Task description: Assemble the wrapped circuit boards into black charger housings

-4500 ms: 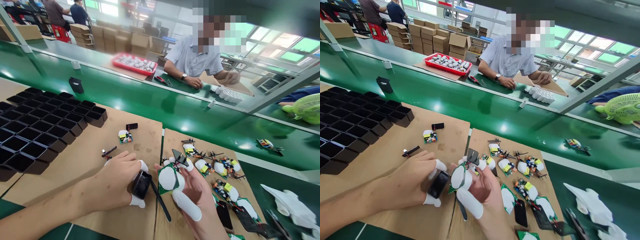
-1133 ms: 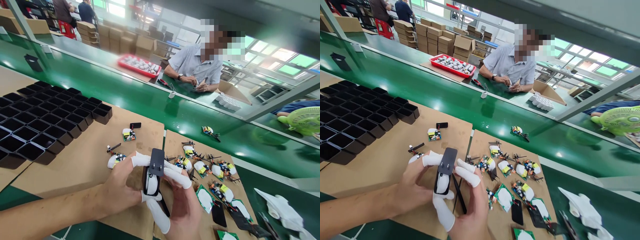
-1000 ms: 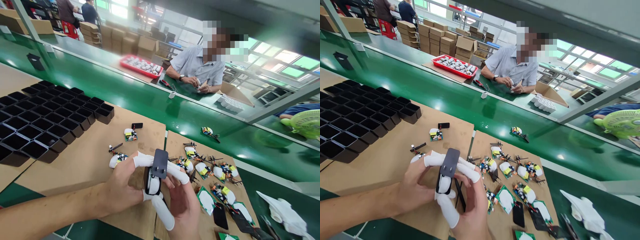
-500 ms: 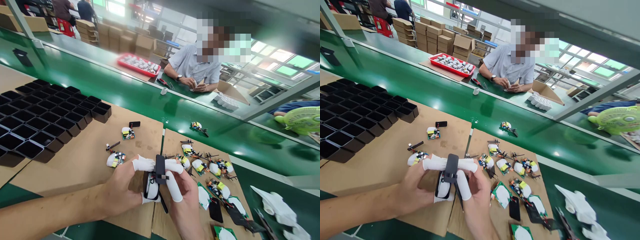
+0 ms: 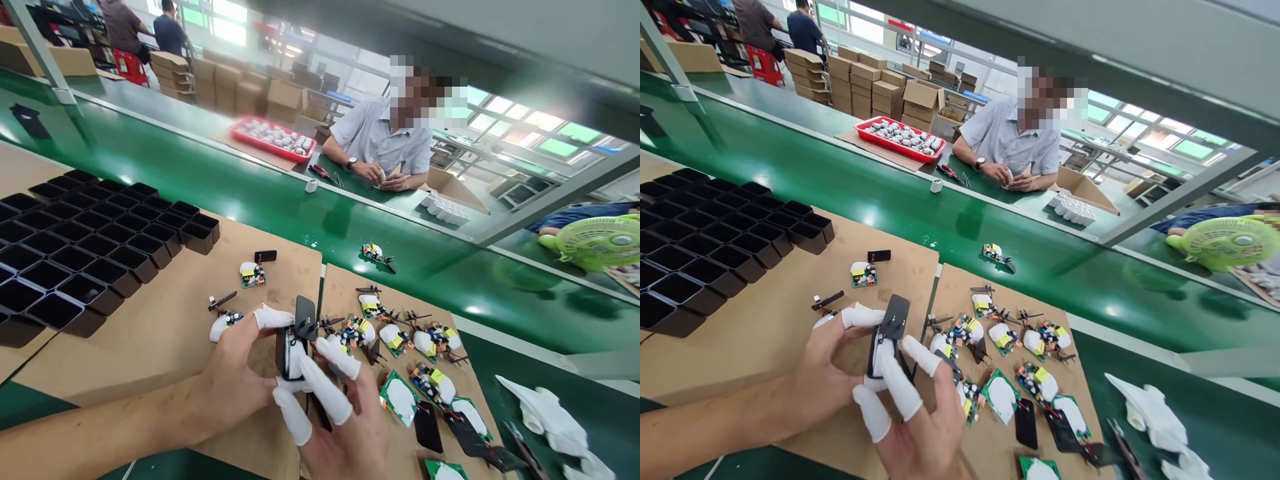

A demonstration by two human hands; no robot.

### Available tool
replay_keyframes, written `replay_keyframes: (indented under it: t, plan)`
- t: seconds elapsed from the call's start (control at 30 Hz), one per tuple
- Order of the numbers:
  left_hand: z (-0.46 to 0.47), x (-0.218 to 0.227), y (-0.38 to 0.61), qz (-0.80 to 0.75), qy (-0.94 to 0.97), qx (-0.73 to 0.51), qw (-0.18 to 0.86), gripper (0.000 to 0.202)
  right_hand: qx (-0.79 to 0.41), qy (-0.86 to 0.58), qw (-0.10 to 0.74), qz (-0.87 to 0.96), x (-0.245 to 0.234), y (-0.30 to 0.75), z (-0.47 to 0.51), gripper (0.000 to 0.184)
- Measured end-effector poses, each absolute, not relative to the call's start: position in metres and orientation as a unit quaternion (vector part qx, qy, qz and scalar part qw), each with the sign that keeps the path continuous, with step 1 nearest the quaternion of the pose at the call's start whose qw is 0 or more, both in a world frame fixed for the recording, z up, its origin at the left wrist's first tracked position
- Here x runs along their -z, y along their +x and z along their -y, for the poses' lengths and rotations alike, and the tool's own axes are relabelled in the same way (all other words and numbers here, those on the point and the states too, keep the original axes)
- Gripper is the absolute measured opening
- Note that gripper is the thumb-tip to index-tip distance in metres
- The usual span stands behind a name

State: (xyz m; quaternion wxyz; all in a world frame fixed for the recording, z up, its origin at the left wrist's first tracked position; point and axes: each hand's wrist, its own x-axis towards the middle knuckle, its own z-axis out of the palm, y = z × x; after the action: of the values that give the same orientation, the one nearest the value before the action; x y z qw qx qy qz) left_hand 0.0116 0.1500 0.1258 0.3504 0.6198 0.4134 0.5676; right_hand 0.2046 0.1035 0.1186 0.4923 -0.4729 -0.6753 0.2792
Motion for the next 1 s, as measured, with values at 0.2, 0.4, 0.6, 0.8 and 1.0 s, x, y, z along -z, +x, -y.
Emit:
replay_keyframes:
  t: [0.2,0.4,0.6,0.8,1.0]
  plan:
    - [-0.149,-0.124,0.016,-0.46,0.647,-0.564,0.226,0.041,-0.168,-0.424,0.507,0.732,-0.116,0.191,-0.111,0.064]
    - [-0.149,-0.112,0.009,-0.432,0.669,-0.578,0.178,0.062,-0.357,-0.445,0.626,0.531,-0.122,0.194,-0.129,0.022]
    - [-0.15,-0.086,0.006,-0.394,0.532,-0.538,0.522,0.042,-0.598,-0.386,0.648,0.27,-0.114,0.191,-0.128,0.039]
    - [-0.151,-0.089,0.012,-0.351,0.432,-0.555,0.619,0.065,-0.565,-0.385,0.654,0.322,-0.099,0.182,-0.126,0.04]
    - [-0.152,-0.1,0.012,-0.365,0.393,-0.542,0.647,0.073,-0.45,-0.434,0.609,0.488,-0.073,0.192,-0.126,0.069]
